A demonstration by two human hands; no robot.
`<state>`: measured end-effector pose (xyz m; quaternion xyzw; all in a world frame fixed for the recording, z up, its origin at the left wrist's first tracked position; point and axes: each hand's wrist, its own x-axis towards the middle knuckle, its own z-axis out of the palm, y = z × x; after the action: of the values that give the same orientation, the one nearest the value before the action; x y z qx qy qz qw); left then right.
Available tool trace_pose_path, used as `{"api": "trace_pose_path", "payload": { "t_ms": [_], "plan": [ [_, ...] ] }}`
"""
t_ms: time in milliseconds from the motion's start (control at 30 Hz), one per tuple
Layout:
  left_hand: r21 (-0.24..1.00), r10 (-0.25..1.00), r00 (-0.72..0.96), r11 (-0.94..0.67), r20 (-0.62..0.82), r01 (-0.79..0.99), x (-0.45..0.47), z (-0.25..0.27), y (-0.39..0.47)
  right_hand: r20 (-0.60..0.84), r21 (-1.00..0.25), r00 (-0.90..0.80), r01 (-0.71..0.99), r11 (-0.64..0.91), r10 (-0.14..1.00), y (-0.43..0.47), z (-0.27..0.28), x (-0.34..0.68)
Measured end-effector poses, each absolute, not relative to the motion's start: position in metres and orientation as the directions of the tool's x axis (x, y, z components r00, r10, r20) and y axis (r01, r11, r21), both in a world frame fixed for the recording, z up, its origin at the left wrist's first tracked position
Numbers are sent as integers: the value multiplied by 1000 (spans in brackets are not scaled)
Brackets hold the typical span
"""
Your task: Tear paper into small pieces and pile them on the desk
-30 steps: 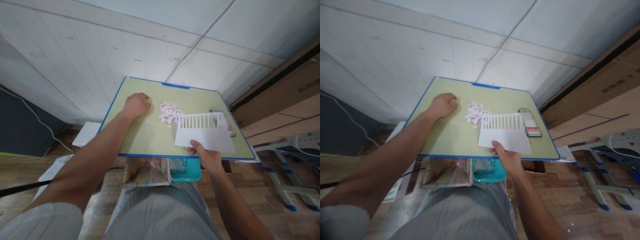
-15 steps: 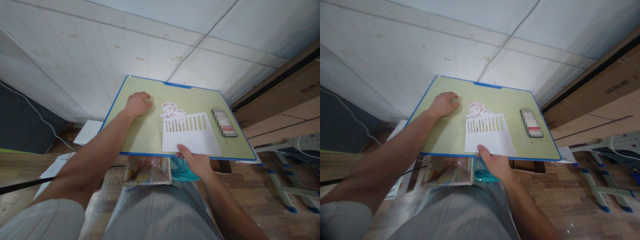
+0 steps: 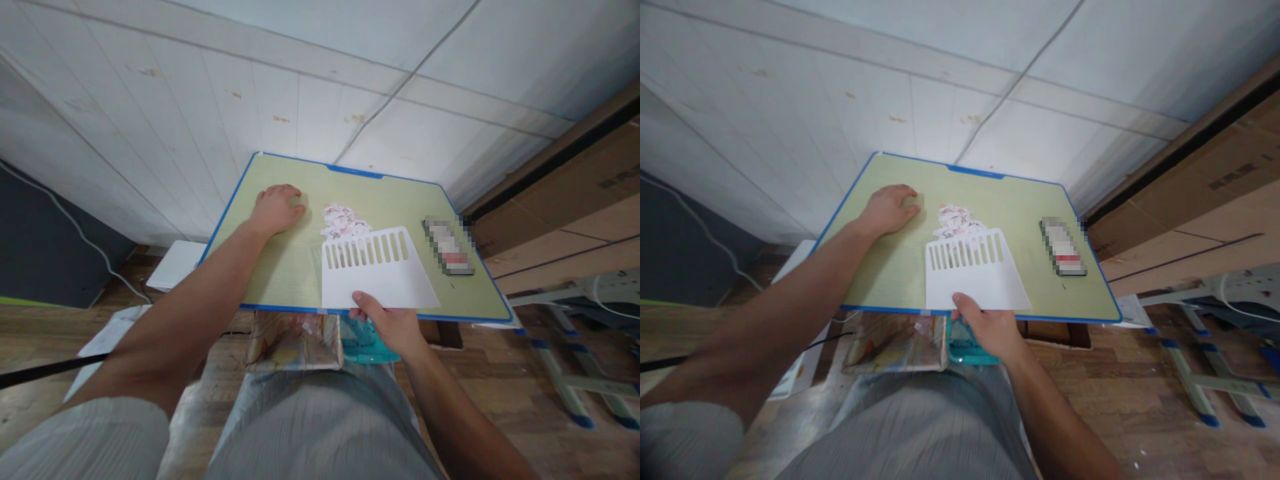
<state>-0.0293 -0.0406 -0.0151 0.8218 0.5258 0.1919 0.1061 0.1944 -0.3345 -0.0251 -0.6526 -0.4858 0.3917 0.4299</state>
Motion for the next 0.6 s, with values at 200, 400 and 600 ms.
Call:
{"api": "trace_pose_path", "payload": {
  "t_ms": [200, 400, 600],
  "plan": [
    [374, 906, 374, -422, 199, 826, -29, -14, -41, -45, -976, 281, 190, -101, 959, -333, -23, 192],
    [381, 905, 376, -425, 198, 821, -29, -12, -44, 113, -989, 544, 141, 42, 832, -311, -15, 204],
    [381, 909, 371, -417, 191, 825, -29, -10, -45, 147, -955, 552, 295, -27, 821, -290, -14, 216]
  ]
}}
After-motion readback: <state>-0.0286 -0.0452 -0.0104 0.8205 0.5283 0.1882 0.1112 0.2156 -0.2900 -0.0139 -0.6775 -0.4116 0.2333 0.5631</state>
